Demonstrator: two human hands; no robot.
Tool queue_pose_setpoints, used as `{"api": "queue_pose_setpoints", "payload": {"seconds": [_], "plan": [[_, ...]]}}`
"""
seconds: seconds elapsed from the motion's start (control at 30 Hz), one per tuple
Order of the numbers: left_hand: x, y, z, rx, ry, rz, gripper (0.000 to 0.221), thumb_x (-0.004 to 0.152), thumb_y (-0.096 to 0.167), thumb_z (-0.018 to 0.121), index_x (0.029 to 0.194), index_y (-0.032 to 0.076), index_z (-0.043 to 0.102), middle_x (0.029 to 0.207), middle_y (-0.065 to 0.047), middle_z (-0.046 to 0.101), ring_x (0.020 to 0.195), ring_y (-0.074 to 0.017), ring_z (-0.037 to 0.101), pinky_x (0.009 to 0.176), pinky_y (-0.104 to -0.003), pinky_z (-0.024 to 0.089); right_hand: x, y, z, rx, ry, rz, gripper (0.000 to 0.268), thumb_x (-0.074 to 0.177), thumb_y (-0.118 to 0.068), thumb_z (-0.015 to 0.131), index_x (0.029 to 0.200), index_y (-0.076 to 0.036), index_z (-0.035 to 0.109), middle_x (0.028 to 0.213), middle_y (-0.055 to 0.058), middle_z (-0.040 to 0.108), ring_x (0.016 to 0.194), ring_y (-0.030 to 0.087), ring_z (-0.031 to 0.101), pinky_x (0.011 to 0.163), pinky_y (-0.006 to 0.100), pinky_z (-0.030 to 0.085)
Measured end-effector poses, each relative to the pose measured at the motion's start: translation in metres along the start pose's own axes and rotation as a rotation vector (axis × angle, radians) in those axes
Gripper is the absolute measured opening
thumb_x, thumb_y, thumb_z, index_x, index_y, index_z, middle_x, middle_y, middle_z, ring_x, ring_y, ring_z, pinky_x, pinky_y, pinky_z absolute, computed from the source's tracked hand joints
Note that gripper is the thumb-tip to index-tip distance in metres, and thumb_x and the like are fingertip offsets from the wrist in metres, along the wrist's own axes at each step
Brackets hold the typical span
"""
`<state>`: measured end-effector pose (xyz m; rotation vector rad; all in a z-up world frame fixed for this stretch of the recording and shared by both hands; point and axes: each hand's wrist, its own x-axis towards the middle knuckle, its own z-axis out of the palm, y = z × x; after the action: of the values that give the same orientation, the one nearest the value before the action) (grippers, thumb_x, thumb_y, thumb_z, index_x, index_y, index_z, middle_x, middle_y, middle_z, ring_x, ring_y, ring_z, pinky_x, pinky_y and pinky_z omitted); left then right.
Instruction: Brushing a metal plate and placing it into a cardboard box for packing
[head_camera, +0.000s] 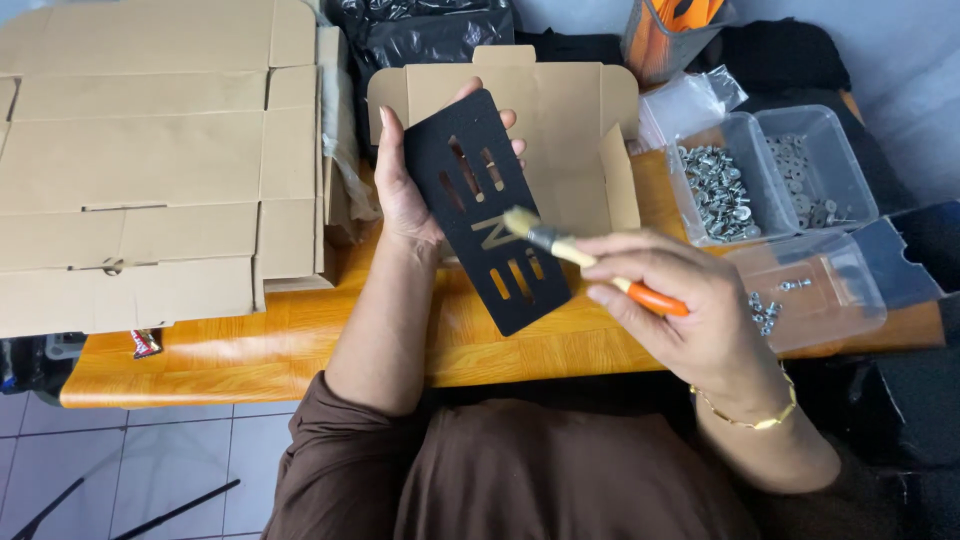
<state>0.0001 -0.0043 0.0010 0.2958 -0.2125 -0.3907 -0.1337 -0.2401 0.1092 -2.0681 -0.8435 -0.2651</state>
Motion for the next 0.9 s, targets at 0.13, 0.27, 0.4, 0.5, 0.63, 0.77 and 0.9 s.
{"api": "queue_pose_setpoints", "payload": {"seconds": [0.13, 0.27, 0.4, 0.5, 0.63, 0.77, 0.9], "plan": [[0.003, 0.003, -0.009, 0.031, -0.078, 0.008, 0.089, 0.087, 0.072, 0.057, 0.150, 0.010, 0.051, 0.138, -0.028, 0.062, 0.117, -0.0458, 0.067, 0.107, -0.059, 0.052, -0.003, 0.025, 0.023, -0.125, 0.095, -0.066, 0.011, 0.097, 0.004, 0.065, 0.107, 0.008, 0.067, 0.122, 0.025, 0.067, 0.113, 0.034, 0.070, 0.102, 0.039, 0.057], [0.002, 0.002, -0.010, 0.020, -0.063, -0.017, 0.091, 0.086, 0.071, 0.059, 0.151, 0.009, 0.049, 0.136, -0.028, 0.063, 0.115, -0.0457, 0.067, 0.105, -0.058, 0.053, -0.030, 0.033, 0.050, -0.095, -0.125, -0.042, 0.014, 0.088, -0.012, 0.078, 0.087, -0.005, 0.067, 0.099, 0.010, 0.060, 0.073, 0.016, 0.062, 0.064, 0.025, 0.053], [0.003, 0.001, -0.008, 0.023, -0.071, -0.019, 0.088, 0.086, 0.070, 0.061, 0.149, 0.009, 0.052, 0.137, -0.028, 0.062, 0.116, -0.0460, 0.067, 0.104, -0.058, 0.053, -0.035, 0.025, 0.044, 0.076, -0.214, -0.012, 0.017, 0.087, -0.013, 0.081, 0.080, -0.005, 0.068, 0.089, 0.006, 0.058, 0.062, 0.012, 0.057, 0.059, 0.023, 0.048], [0.004, 0.001, -0.010, 0.034, -0.068, -0.012, 0.089, 0.086, 0.071, 0.058, 0.150, 0.009, 0.052, 0.137, -0.029, 0.062, 0.116, -0.0463, 0.067, 0.106, -0.058, 0.053, -0.022, 0.006, 0.022, 0.127, -0.055, -0.005, 0.010, 0.088, -0.006, 0.075, 0.086, 0.001, 0.067, 0.083, 0.009, 0.066, 0.070, 0.018, 0.065, 0.067, 0.026, 0.053], [0.003, 0.001, -0.007, 0.024, -0.048, -0.002, 0.088, 0.085, 0.071, 0.060, 0.148, 0.010, 0.054, 0.136, -0.029, 0.063, 0.115, -0.0466, 0.067, 0.106, -0.058, 0.052, -0.008, 0.002, 0.016, 0.002, 0.099, -0.078, 0.011, 0.089, -0.003, 0.075, 0.096, 0.003, 0.071, 0.101, 0.017, 0.068, 0.086, 0.023, 0.070, 0.079, 0.028, 0.058], [0.001, 0.001, -0.003, 0.032, -0.028, -0.003, 0.090, 0.084, 0.070, 0.062, 0.148, 0.008, 0.053, 0.135, -0.030, 0.063, 0.114, -0.0471, 0.068, 0.103, -0.057, 0.054, 0.002, 0.022, 0.039, -0.035, 0.130, -0.157, 0.013, 0.093, 0.004, 0.071, 0.106, 0.007, 0.070, 0.120, 0.023, 0.064, 0.107, 0.031, 0.069, 0.099, 0.036, 0.058], [0.002, 0.001, -0.006, 0.062, -0.031, 0.015, 0.087, 0.085, 0.072, 0.059, 0.145, 0.009, 0.057, 0.134, -0.028, 0.064, 0.113, -0.0462, 0.068, 0.105, -0.057, 0.053, -0.018, 0.046, 0.071, -0.041, 0.001, -0.234, 0.010, 0.087, -0.004, 0.079, 0.090, 0.003, 0.072, 0.101, 0.016, 0.064, 0.087, 0.022, 0.067, 0.081, 0.026, 0.060]]}}
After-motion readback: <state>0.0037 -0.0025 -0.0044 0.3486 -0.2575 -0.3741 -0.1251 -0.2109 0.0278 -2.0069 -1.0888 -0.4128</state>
